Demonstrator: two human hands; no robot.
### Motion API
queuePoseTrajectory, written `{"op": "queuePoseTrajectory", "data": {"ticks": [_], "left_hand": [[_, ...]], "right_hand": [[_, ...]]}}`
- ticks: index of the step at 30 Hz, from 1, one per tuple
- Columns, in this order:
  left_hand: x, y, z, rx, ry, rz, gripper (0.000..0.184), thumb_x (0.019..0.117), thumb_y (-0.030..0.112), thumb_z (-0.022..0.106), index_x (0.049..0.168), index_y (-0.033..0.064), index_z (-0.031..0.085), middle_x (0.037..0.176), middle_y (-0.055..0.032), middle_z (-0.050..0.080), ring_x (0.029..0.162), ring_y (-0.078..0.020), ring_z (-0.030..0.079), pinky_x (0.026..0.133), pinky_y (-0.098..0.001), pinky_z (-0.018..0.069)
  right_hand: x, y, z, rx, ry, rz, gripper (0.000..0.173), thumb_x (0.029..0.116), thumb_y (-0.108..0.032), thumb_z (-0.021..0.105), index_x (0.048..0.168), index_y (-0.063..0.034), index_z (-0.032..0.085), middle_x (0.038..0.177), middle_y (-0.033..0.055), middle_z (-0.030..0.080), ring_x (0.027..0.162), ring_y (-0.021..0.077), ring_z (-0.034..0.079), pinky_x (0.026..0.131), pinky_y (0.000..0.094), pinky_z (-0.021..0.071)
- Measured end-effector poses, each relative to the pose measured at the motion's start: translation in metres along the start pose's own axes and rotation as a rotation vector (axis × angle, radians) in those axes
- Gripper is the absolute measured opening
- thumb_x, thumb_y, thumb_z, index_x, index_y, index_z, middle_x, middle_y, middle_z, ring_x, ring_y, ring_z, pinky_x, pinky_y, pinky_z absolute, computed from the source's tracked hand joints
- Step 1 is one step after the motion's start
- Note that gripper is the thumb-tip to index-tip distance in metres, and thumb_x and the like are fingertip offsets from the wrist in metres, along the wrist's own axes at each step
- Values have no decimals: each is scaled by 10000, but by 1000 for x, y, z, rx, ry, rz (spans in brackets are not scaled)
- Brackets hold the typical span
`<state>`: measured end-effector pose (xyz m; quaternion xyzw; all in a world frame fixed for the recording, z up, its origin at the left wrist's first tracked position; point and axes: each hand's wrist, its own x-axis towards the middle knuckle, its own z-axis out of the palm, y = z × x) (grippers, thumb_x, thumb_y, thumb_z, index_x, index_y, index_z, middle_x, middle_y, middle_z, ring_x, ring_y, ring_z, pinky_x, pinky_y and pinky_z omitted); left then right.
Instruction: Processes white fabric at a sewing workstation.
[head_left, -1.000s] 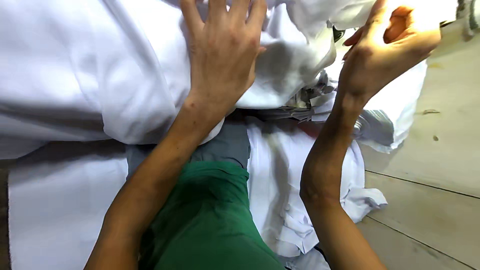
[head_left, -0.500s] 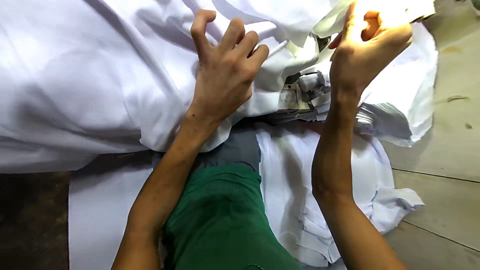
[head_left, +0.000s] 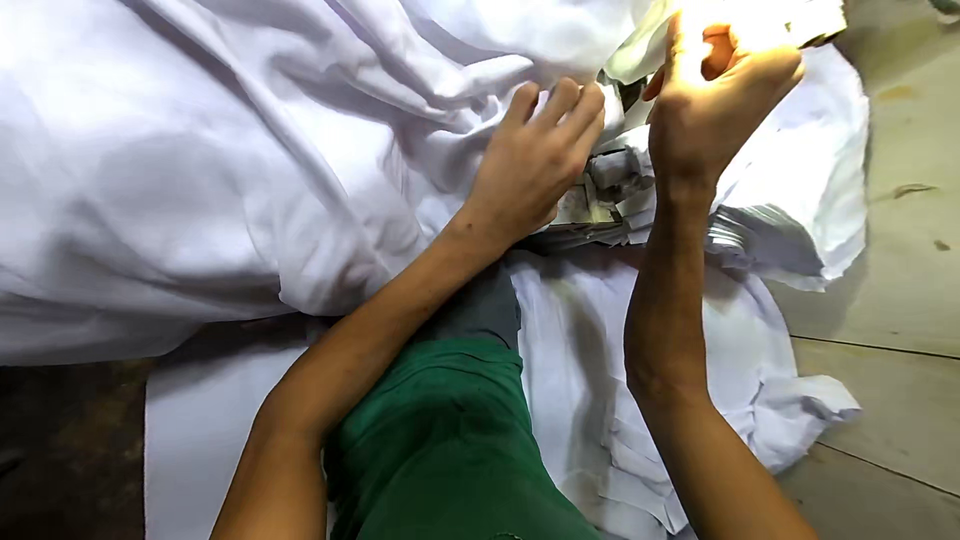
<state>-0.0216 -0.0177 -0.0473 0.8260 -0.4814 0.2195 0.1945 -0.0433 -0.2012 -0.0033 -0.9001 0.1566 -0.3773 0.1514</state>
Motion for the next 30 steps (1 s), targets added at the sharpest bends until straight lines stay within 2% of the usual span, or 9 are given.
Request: {"op": "queuePoseTrajectory", "data": {"ticks": [2,3,7,9,14,17,20,25,30], "left_hand": [[4,9,13,39,-55,-48,556,1003,336,587,1483,65,520,1513,-91,542,1377,-294,496,1084,-541,328],[7,12,15,57,-70,-70,603,991,368,600,1499,60,498,1525,-88,530,1382,-292,490,1083,-544,319],[20,11,18,72,-29,-90,554,959,353,647,1413,42,579,1486,-98,551,1294,-306,534,1022,-519,361],[23,9,15,6,-41,-103,515,933,345,674,1369,81,604,1472,-101,546,1300,-332,520,1029,-546,364],[12,10,9,-55,-89,-110,580,887,354,724,1406,135,589,1460,-65,577,1364,-348,474,1050,-596,319],[11,9,4,-74,-125,-109,633,862,387,736,1432,164,573,1500,-32,554,1391,-355,438,1031,-606,300],[14,6,1,-100,-165,-99,716,803,410,759,1460,212,555,1548,-6,510,1411,-372,409,1037,-626,291],[21,6,-7,-128,-237,-101,803,715,395,811,1459,233,556,1555,-2,500,1419,-382,387,1029,-616,290],[19,-2,-13,-144,-278,-130,767,768,393,797,1481,295,531,1580,-27,468,1439,-401,363,1032,-621,304]], "right_hand": [[1,-1,-1,7,4,-15,278,1020,-301,584,884,-91,704,703,-31,665,597,45,623,597,272,523],[1,-1,-1,16,6,-22,272,1020,-295,586,875,-94,699,700,-33,662,591,40,622,587,264,524],[0,1,-3,1,-2,-30,269,1014,-297,594,880,-94,708,706,-30,661,604,48,608,613,283,502],[2,1,-3,-6,4,-39,278,1016,-305,594,869,-97,707,694,-31,661,597,46,604,615,291,494],[4,0,-4,-8,2,-24,292,1015,-321,592,839,-117,706,669,-51,650,577,45,602,600,294,497],[5,0,-4,-5,-9,-4,306,1010,-343,590,817,-129,695,657,-62,638,573,47,598,598,310,495],[8,-2,-4,2,-17,0,302,1007,-347,591,818,-134,693,656,-64,636,568,49,600,594,311,501],[9,-6,-5,26,-36,3,298,1008,-346,593,816,-135,679,656,-67,623,568,49,593,608,317,503],[9,-4,-9,70,-56,-9,267,1007,-315,605,855,-115,696,681,-57,653,565,39,609,589,279,528]]}}
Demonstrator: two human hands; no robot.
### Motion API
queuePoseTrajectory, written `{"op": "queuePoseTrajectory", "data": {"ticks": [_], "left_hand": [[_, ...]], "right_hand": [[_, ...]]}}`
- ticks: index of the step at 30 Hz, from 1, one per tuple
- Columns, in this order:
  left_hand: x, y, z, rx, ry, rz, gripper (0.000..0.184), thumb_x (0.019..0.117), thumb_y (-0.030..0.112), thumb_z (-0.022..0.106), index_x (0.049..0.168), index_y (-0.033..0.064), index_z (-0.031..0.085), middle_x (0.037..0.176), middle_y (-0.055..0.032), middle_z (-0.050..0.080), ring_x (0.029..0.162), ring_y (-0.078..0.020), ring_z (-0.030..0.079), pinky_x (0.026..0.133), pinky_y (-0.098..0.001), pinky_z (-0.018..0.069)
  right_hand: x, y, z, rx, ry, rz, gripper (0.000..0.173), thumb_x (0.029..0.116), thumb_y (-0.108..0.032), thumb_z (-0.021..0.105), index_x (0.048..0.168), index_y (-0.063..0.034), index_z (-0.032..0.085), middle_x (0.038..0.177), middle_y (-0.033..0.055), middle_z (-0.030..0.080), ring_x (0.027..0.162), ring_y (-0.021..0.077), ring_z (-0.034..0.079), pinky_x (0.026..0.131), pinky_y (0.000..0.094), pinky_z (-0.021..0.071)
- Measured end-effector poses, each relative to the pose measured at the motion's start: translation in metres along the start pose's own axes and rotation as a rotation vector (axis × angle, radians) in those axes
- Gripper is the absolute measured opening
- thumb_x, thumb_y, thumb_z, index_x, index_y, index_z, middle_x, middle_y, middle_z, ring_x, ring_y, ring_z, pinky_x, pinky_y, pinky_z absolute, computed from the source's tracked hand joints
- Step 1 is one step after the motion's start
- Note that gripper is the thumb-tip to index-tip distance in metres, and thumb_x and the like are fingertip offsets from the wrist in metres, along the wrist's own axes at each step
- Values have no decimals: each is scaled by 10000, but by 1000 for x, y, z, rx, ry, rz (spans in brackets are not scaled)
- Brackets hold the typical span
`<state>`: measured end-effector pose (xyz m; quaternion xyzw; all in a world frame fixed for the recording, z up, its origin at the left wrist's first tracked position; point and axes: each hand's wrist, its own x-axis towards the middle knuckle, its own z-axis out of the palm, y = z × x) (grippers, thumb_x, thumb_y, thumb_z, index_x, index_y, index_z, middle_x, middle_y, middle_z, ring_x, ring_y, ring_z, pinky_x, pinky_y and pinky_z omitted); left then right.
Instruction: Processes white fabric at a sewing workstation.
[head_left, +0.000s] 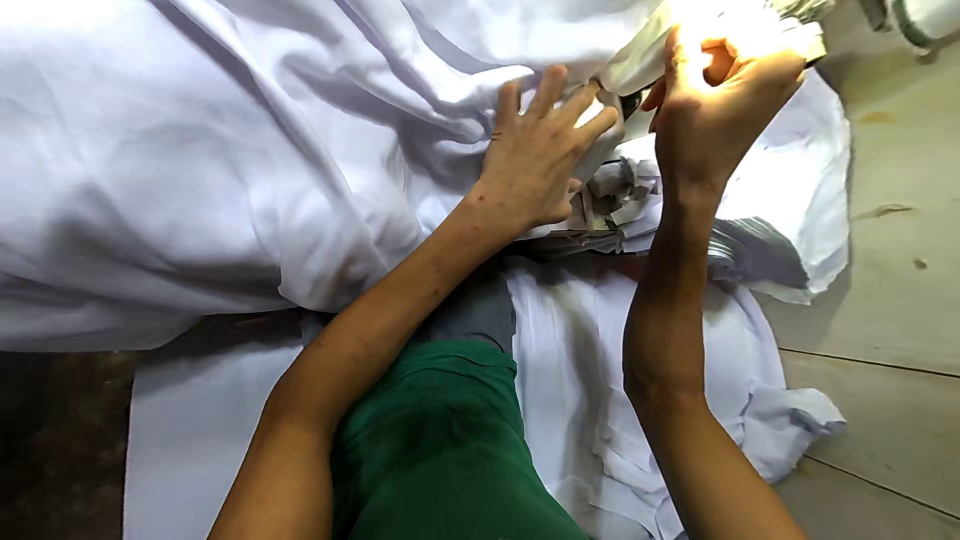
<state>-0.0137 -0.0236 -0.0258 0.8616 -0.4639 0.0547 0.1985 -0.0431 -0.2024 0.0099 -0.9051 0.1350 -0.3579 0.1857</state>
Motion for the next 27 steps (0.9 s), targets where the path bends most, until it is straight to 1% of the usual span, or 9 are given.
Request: {"op": "queuePoseTrajectory", "data": {"ticks": [3,6,11,14,16,18,21,23,27], "left_hand": [[-2,-2,-5,16,-37,-48,758,798,413,772,1499,308,504,1542,-45,498,1437,-402,357,1017,-626,308],[0,-5,-8,-4,-42,-34,761,800,387,781,1502,291,504,1511,-49,523,1434,-422,351,1012,-655,307],[-2,-21,-14,-27,-64,78,691,795,363,770,1444,289,547,1543,10,495,1416,-422,359,1002,-670,293],[-5,-29,-19,-35,-104,133,641,846,415,721,1454,317,542,1549,6,484,1407,-419,364,1023,-679,278],[-4,-35,-17,-42,-75,149,580,919,497,628,1465,328,531,1530,-5,501,1380,-414,389,1013,-658,291],[-2,-36,-14,-58,-21,108,564,990,561,495,1491,300,508,1486,-36,519,1321,-403,430,989,-629,308],[3,-28,-9,-16,8,-2,601,1038,574,360,1537,259,473,1519,-99,461,1316,-417,420,1006,-633,298],[7,-21,-4,38,24,-52,593,1046,579,338,1532,273,488,1529,-113,445,1323,-418,414,1019,-644,284],[13,-11,1,121,64,-96,511,1039,569,379,1472,352,541,1540,-114,453,1363,-434,417,1016,-688,286]], "right_hand": [[-1,4,-1,26,7,-5,254,1006,-296,612,831,-125,677,663,-71,645,551,30,604,570,270,524],[-2,6,-3,40,-9,-1,266,1018,-307,603,866,-107,690,685,-56,657,565,42,612,587,282,533],[-1,5,-4,57,-33,-13,259,1031,-280,582,870,-113,696,690,-70,667,569,19,618,572,250,533],[2,4,-4,47,-29,-36,258,1031,-278,584,870,-115,702,699,-67,669,583,21,625,587,249,538],[3,3,-3,32,-28,-36,257,1030,-283,582,876,-119,705,710,-67,668,591,21,626,597,252,543],[3,3,-2,29,-22,-42,264,1030,-287,584,858,-121,696,701,-67,663,587,23,629,591,254,548],[3,3,-2,47,-30,-46,264,1034,-285,577,852,-133,694,688,-73,662,577,24,624,581,257,538],[4,3,-2,46,-32,-46,261,1031,-286,580,853,-134,695,684,-76,659,577,22,627,588,262,547],[4,3,-3,42,-29,-57,278,1030,-298,586,827,-136,686,674,-77,651,579,27,618,615,276,535]]}}
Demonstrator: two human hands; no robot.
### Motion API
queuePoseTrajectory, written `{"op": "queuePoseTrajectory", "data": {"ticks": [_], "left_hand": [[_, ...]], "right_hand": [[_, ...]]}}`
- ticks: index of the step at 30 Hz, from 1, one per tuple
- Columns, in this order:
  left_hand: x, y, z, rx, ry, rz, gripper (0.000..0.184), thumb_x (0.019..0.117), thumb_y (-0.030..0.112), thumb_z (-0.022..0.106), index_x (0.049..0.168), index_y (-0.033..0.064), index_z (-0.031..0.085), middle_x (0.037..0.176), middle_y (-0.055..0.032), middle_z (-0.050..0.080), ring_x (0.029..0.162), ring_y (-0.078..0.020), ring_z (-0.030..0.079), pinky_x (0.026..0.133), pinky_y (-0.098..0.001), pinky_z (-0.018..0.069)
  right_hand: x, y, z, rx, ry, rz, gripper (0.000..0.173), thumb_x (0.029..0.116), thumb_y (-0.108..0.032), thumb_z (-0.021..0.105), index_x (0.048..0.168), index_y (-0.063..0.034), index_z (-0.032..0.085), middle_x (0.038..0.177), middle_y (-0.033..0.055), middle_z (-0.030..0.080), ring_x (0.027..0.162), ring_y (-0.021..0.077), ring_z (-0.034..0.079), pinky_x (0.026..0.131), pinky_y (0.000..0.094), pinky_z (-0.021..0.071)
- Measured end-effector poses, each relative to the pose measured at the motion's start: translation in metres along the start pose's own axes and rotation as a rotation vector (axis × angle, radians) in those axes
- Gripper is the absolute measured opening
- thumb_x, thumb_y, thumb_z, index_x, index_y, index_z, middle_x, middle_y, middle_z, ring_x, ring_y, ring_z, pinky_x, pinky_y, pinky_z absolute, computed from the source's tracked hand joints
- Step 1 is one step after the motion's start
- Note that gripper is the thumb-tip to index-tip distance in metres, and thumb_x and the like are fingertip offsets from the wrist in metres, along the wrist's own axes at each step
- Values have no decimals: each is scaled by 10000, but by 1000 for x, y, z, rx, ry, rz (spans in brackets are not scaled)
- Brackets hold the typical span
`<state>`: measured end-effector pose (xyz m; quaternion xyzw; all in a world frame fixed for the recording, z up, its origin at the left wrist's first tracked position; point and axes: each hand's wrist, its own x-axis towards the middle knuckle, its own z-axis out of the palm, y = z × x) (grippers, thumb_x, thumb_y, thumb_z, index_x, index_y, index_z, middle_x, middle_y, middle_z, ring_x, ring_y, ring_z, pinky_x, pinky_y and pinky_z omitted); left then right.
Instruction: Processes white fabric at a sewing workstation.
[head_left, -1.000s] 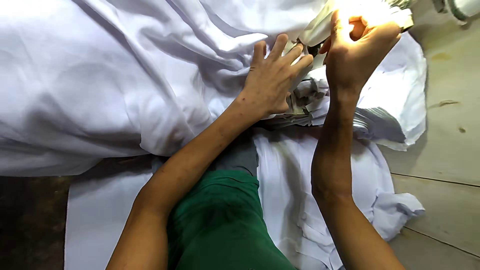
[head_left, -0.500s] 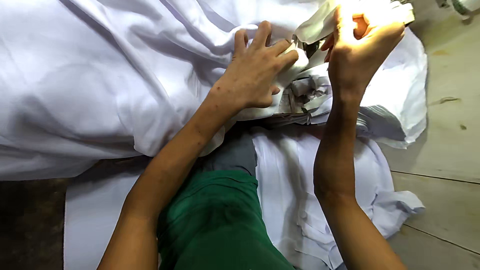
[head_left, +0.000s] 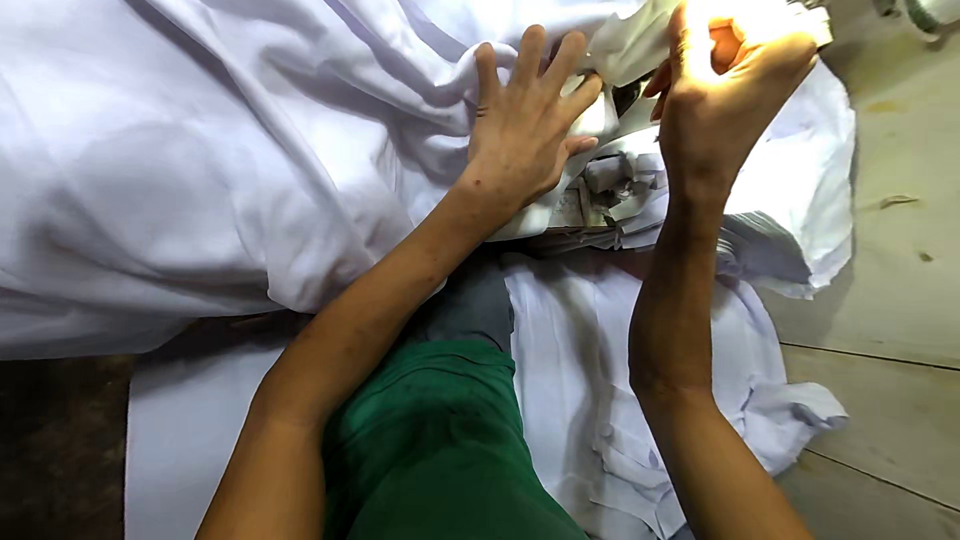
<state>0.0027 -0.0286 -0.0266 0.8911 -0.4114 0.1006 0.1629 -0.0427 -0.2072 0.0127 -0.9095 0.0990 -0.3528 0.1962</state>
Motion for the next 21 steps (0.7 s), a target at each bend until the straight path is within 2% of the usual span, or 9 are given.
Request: {"op": "queuePoseTrajectory", "data": {"ticks": [4,8,11,14,16,17,19,21], "left_hand": [[-5,-4,-2,14,5,-18,545,1037,586,354,1504,351,510,1552,-116,453,1363,-434,421,1027,-695,267],[-11,-9,-4,-7,-8,-20,579,1037,597,356,1517,305,500,1574,-114,433,1400,-443,394,1052,-726,237],[-13,-14,-2,-17,-1,3,535,1036,568,394,1524,367,482,1570,-122,441,1399,-459,395,1057,-739,231],[-14,-20,0,-21,12,49,485,1026,568,418,1496,465,485,1527,-142,470,1349,-480,421,1031,-730,262],[-15,-25,0,-21,3,91,462,1031,562,421,1482,490,491,1519,-164,469,1332,-495,426,1020,-731,271],[-16,-28,-2,-20,5,122,459,1034,553,419,1479,475,501,1505,-176,475,1316,-497,434,1013,-724,276],[-21,-29,-9,-61,88,177,417,1039,446,474,1432,357,580,1410,-191,533,1251,-472,476,1008,-685,293],[-28,-21,-21,-133,346,191,326,1012,264,567,1318,188,649,1259,-184,617,1170,-413,536,978,-588,338]], "right_hand": [[-3,3,-4,49,-31,11,268,1042,-294,575,868,-129,693,696,-78,669,579,18,626,577,250,536],[-16,8,-9,109,-104,-30,258,1068,-272,535,993,-66,670,766,-33,692,621,48,646,601,266,555],[-23,11,-12,140,-132,-71,257,1072,-267,545,1053,-28,640,807,4,696,642,74,656,612,280,569],[-28,13,-13,172,-122,-75,249,1065,-263,565,1057,-24,637,817,9,696,647,73,658,604,267,568],[-31,11,-12,203,-133,-115,231,1066,-223,560,1072,-4,633,849,34,695,683,80,666,625,268,576],[-34,9,-13,218,-146,-149,221,1066,-198,557,1089,8,632,876,56,699,722,93,677,654,278,583],[-41,4,-12,222,-157,-222,218,1062,-165,563,1112,30,646,916,97,704,794,127,697,712,304,600],[-50,0,-9,183,-129,-267,206,1042,-145,599,1099,40,672,929,134,711,817,156,699,746,317,586]]}}
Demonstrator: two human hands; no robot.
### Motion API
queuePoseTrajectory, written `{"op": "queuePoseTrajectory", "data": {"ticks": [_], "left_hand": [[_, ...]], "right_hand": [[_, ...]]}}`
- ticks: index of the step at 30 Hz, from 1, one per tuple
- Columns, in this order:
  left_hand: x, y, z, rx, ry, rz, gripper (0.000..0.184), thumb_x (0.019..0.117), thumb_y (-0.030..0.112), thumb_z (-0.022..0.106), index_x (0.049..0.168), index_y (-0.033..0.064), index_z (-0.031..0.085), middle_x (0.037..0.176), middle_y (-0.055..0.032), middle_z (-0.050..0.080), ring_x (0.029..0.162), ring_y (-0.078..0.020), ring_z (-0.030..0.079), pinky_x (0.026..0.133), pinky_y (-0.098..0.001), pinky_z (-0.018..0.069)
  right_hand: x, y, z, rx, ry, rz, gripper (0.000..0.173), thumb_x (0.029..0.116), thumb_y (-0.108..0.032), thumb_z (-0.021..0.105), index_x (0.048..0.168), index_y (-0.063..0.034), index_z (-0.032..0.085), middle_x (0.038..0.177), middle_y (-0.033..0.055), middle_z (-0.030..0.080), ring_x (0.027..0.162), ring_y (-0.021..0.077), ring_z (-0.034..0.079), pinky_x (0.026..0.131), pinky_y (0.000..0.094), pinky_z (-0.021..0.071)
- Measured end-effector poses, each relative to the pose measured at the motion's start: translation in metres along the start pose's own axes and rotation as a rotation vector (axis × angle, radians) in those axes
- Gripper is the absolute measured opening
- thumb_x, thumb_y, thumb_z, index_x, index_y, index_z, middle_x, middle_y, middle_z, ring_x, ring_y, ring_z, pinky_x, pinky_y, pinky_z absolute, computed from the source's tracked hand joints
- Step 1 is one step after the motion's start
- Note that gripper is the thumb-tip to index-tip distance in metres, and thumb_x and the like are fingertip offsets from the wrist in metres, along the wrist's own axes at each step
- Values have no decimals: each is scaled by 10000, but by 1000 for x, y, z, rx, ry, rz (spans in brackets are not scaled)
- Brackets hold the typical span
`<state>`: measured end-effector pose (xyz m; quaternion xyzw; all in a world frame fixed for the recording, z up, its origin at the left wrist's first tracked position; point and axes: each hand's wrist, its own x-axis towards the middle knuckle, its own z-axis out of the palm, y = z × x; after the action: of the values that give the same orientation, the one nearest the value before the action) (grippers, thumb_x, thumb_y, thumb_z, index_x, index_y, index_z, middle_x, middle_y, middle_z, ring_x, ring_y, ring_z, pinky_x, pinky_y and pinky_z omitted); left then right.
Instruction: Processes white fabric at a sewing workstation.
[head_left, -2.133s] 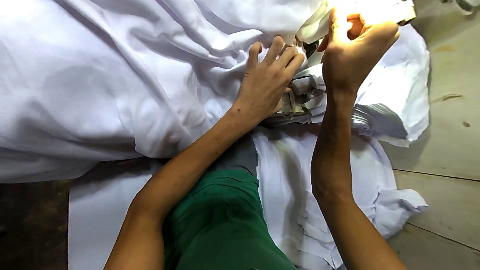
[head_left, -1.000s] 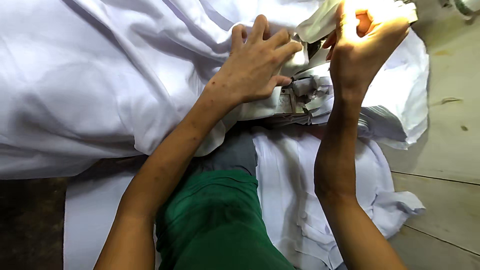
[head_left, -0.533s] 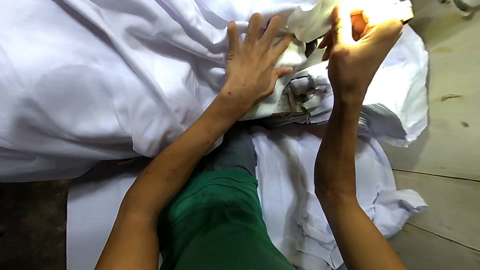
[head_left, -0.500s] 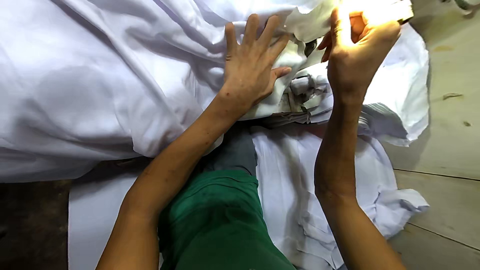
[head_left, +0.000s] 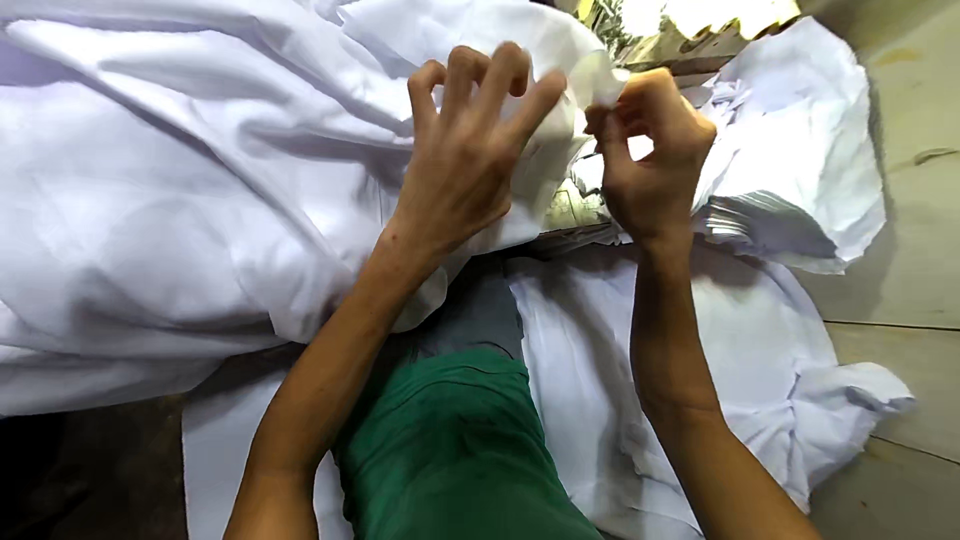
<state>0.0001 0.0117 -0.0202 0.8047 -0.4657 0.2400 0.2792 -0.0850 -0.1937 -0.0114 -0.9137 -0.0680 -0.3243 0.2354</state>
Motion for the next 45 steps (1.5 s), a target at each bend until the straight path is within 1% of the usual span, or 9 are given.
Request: {"op": "queuePoseTrajectory", "data": {"ticks": [2,5,9,11,14,21,26,37,45], "left_hand": [[6,10,-7,40,154,45,345,995,247,626,1325,149,610,1304,-183,618,1193,-383,544,975,-546,342],[24,13,6,80,52,192,483,999,251,621,1474,248,540,1445,-140,578,1317,-365,520,1075,-593,297],[47,6,25,33,50,208,227,949,36,541,1068,80,729,1005,-122,726,1049,-325,666,1003,-489,442],[54,6,21,-8,31,103,217,956,63,542,1067,63,729,983,-140,723,966,-321,690,890,-461,509],[61,3,15,-39,46,28,195,1012,157,563,1058,98,743,970,-119,724,876,-284,706,721,-438,533],[52,27,3,-1,-85,85,202,1006,199,594,1001,54,735,909,-138,705,882,-309,677,742,-452,506],[7,52,17,57,-255,160,157,942,44,586,1063,17,682,916,-152,616,877,-342,593,723,-456,454],[-12,63,42,25,16,58,166,958,158,697,1082,84,778,876,-78,670,854,-238,597,725,-356,454],[-15,69,48,56,3,42,206,952,152,700,1129,91,785,913,-76,698,906,-243,622,785,-363,477]], "right_hand": [[-9,-1,9,-19,23,-28,199,1018,-133,633,1087,43,693,952,159,703,833,183,686,756,322,575],[-20,1,19,-14,78,-3,182,996,-133,651,1083,16,709,1034,169,691,985,240,648,871,359,522],[-29,13,24,113,147,378,296,1015,-225,614,1230,-23,628,1199,140,630,1117,201,614,918,326,527],[-34,22,28,257,122,562,352,1024,-268,601,1271,-18,582,1190,115,636,1033,133,655,851,280,564],[-38,23,30,355,55,641,295,1033,-318,605,1139,-58,695,979,26,706,809,49,664,748,245,563],[-46,16,28,629,120,676,140,975,-199,703,993,-60,715,764,-38,681,598,-8,586,558,167,493],[-58,5,30,922,193,761,123,997,-38,623,1073,22,698,844,30,727,672,69,679,642,245,607],[-64,8,20,948,160,686,115,980,-15,635,1064,29,701,810,31,739,665,86,707,660,257,631],[-66,13,9,954,85,676,113,975,-2,622,1052,24,700,785,22,735,653,73,703,643,229,622]]}}
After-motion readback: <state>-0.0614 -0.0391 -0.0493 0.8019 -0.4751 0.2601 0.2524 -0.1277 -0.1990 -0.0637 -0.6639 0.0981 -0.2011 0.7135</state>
